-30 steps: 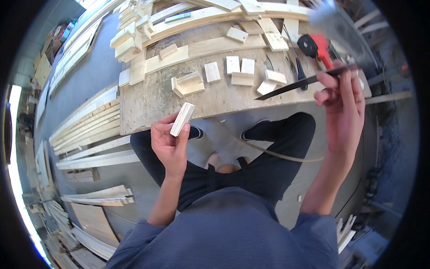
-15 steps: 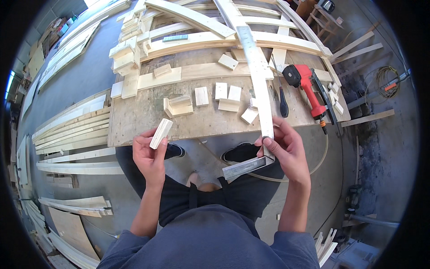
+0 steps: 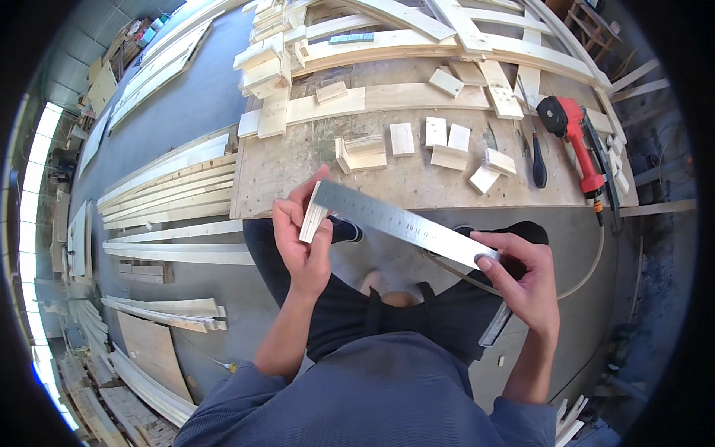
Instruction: The person assembles small wooden blocks into a box-like structure using a pneumatic nail gun and a metal square. They repeatedly align pieces, drive nails, and check angles before adding more blocks.
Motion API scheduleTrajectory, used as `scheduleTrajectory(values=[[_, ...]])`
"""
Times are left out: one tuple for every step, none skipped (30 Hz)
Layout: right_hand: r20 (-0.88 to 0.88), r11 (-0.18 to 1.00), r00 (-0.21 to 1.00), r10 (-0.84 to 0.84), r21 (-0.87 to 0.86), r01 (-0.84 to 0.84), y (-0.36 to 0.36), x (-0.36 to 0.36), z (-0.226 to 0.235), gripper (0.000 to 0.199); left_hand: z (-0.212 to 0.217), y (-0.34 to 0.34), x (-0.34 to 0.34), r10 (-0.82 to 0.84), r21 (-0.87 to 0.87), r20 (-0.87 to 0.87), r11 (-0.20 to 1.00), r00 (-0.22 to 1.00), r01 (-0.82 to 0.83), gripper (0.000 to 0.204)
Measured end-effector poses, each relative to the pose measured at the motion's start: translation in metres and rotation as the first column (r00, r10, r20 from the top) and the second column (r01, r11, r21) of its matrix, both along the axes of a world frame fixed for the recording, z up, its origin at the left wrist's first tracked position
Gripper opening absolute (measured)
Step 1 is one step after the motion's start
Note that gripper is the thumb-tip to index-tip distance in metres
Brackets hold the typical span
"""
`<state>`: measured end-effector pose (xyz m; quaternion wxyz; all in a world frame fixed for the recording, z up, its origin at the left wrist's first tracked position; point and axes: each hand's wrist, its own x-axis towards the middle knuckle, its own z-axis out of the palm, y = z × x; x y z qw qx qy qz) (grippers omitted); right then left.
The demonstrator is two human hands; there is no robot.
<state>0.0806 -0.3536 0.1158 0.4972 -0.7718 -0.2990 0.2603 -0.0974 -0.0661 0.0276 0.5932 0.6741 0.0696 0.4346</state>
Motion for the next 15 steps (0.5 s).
scheduleTrajectory(values=[[0.004, 1.000, 1.000, 0.024, -0.003, -0.024, -0.001, 0.001, -0.004, 0.030, 0.000, -0.001, -0.001, 0.004, -0.010, 0.002, 1.000, 1.000, -0.004, 0.029], [0.009, 0.999, 0.999, 0.047, -0.006, -0.047, -0.001, 0.001, -0.007, 0.029, 0.002, -0.002, -0.001, 0.007, -0.021, 0.004, 1.000, 1.000, -0.007, 0.030], [-0.001, 0.998, 0.999, 0.052, -0.037, -0.052, 0.000, 0.001, -0.002, 0.027, 0.004, -0.005, -0.001, 0.009, -0.036, 0.008, 0.999, 1.000, -0.009, 0.031], [0.015, 0.998, 0.999, 0.050, -0.023, -0.050, 0.001, 0.001, -0.004, 0.028, 0.004, -0.007, 0.000, 0.019, -0.024, 0.004, 1.000, 1.000, -0.019, 0.033], [0.030, 0.999, 0.998, 0.048, -0.009, -0.048, 0.002, 0.000, -0.005, 0.029, 0.005, -0.008, -0.001, 0.028, -0.012, 0.001, 1.000, 1.000, -0.028, 0.034], [0.048, 0.999, 0.998, 0.049, 0.003, -0.049, 0.002, 0.001, -0.008, 0.029, 0.004, -0.009, 0.000, 0.041, -0.001, 0.000, 0.999, 0.999, -0.041, 0.035], [0.044, 0.998, 0.997, 0.058, -0.002, -0.058, 0.002, 0.002, -0.007, 0.030, 0.004, -0.010, 0.001, 0.040, 0.003, 0.005, 0.999, 0.999, -0.040, 0.035], [0.055, 0.998, 0.997, 0.057, -0.006, -0.057, 0.003, 0.001, -0.007, 0.030, 0.004, -0.011, 0.002, 0.040, 0.006, 0.009, 0.999, 0.999, -0.040, 0.036], [0.066, 0.998, 0.996, 0.058, -0.013, -0.057, 0.005, 0.001, -0.006, 0.030, 0.005, -0.012, 0.003, 0.040, 0.007, 0.015, 0.999, 0.999, -0.040, 0.036], [0.078, 0.998, 0.995, 0.058, -0.019, -0.057, 0.006, 0.000, -0.006, 0.030, 0.007, -0.015, 0.004, 0.052, -0.010, 0.011, 0.999, 0.999, -0.052, 0.036], [0.085, 0.998, 0.995, 0.055, -0.029, -0.053, 0.004, 0.000, -0.006, 0.030, 0.009, -0.018, 0.005, 0.064, -0.027, 0.007, 0.998, 0.998, -0.063, 0.036], [0.094, 0.998, 0.994, 0.056, -0.033, -0.053, 0.004, 0.000, -0.008, 0.031, 0.011, -0.019, 0.006, 0.079, -0.038, 0.004, 0.996, 0.997, -0.079, 0.036], [0.103, 0.998, 0.993, 0.056, -0.037, -0.053, 0.004, 0.001, -0.009, 0.031, 0.010, -0.019, 0.006, 0.084, -0.006, 0.014, 0.996, 0.996, -0.084, 0.037], [0.108, 0.998, 0.993, 0.056, -0.041, -0.051, 0.003, 0.001, -0.009, 0.031, 0.009, -0.019, 0.008, 0.088, 0.026, 0.023, 0.996, 0.996, -0.088, 0.038], [0.113, 0.998, 0.992, 0.055, -0.045, -0.050, 0.003, 0.002, -0.008, 0.031, 0.009, -0.018, 0.008, 0.091, 0.058, 0.033, 0.994, 0.995, -0.093, 0.039]])
